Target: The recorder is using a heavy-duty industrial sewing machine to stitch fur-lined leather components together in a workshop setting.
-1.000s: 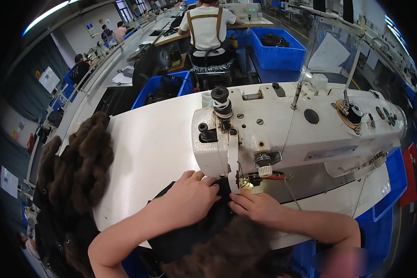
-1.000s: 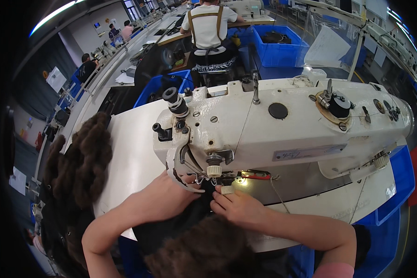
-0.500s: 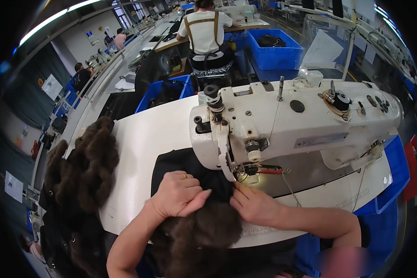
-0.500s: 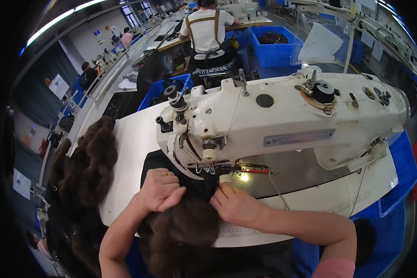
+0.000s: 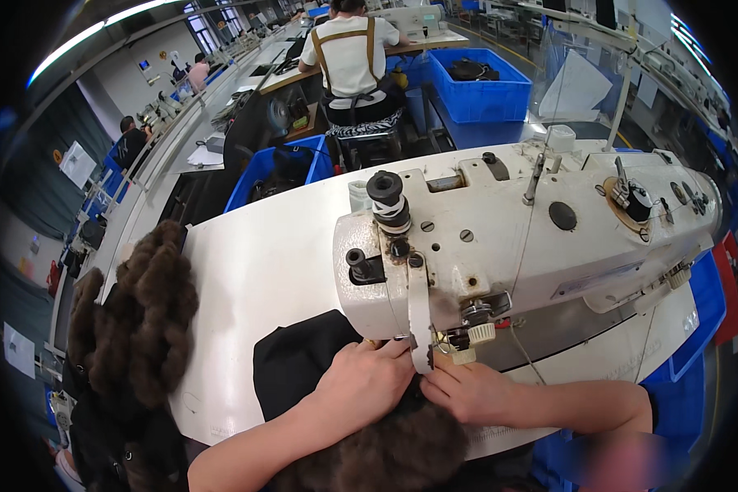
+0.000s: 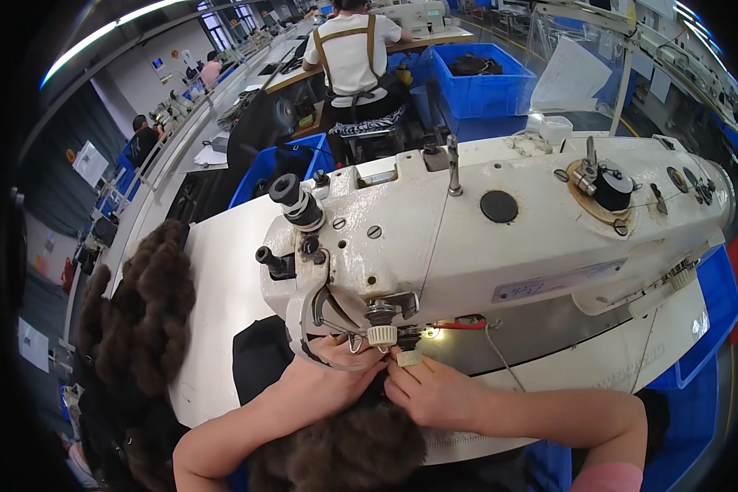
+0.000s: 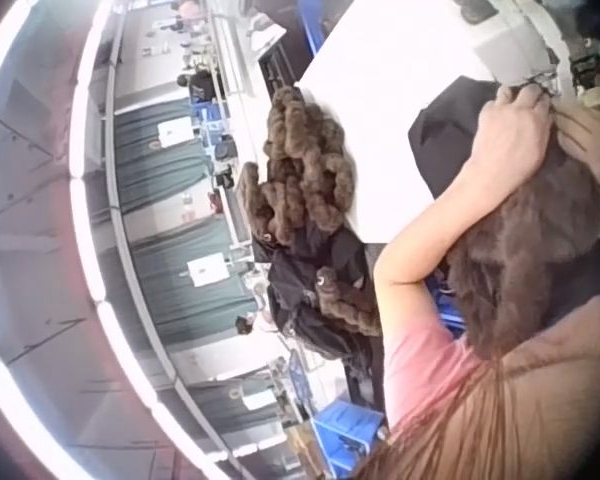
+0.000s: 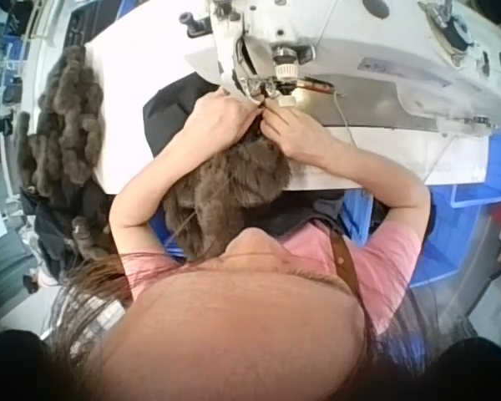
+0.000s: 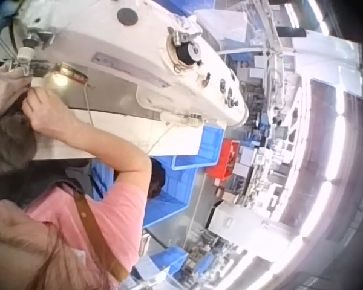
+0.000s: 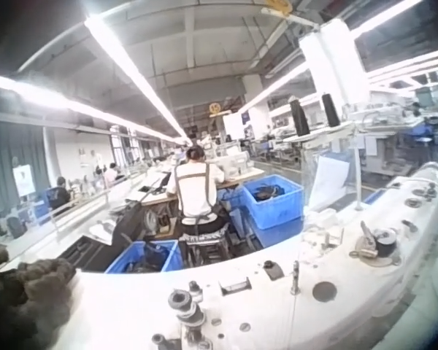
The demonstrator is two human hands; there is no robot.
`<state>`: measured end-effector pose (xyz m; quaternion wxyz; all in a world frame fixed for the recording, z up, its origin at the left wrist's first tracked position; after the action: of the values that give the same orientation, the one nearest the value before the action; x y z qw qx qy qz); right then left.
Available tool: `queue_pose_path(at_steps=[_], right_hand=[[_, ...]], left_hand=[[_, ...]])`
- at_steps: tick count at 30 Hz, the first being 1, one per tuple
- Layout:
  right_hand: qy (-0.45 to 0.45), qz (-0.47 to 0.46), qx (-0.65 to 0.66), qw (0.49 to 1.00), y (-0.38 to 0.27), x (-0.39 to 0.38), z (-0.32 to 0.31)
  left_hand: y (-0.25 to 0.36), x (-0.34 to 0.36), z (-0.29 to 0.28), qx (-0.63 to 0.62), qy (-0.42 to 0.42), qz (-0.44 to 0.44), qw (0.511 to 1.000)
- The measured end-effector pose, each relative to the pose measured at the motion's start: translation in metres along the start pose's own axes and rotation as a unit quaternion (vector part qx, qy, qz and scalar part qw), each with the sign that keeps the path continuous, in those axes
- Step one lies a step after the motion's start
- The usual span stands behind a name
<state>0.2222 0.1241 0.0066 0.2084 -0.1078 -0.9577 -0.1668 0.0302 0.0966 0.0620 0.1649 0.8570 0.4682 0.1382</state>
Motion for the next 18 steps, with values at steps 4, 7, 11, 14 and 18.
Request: queue_pose_path(at_steps=[4, 7, 11, 14, 18], right_hand=[[-0.008, -0.005, 0.022, 1.000, 0.002, 0.001, -0.005], [-0.016, 0.003, 0.031, 0.999, 0.004, 0.000, -0.006], [0.015, -0.004, 0.018, 1.000, 0.002, -0.001, 0.000], [0.003, -0.005, 0.048, 0.999, 0.000, -0.002, 0.003], [-0.013, 0.008, 0.077, 0.997, -0.002, -0.004, 0.001]], left_hand=[[0.007, -0.003, -0.001, -0.024, 0.053, -0.040, 0.998], [0.010, 0.000, -0.004, -0.031, 0.022, -0.077, 0.996], [-0.001, 0.000, 0.004, -0.038, 0.075, 0.008, 0.996], [0.002, -0.004, 0.002, -0.014, 0.036, -0.026, 0.999], [0.004, -0.002, 0.002, -0.016, 0.047, -0.018, 0.999]])
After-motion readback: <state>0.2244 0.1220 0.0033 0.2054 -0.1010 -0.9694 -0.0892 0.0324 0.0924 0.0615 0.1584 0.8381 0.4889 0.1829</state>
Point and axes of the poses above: each hand's wrist, its own x-axis towards the middle knuckle, its own z-axis out of the palm, y = z × x, the point moved 1 cm from there along x, towards the middle knuckle, and after that the axes turned 15 degrees about -x, right-handed, at the moved point
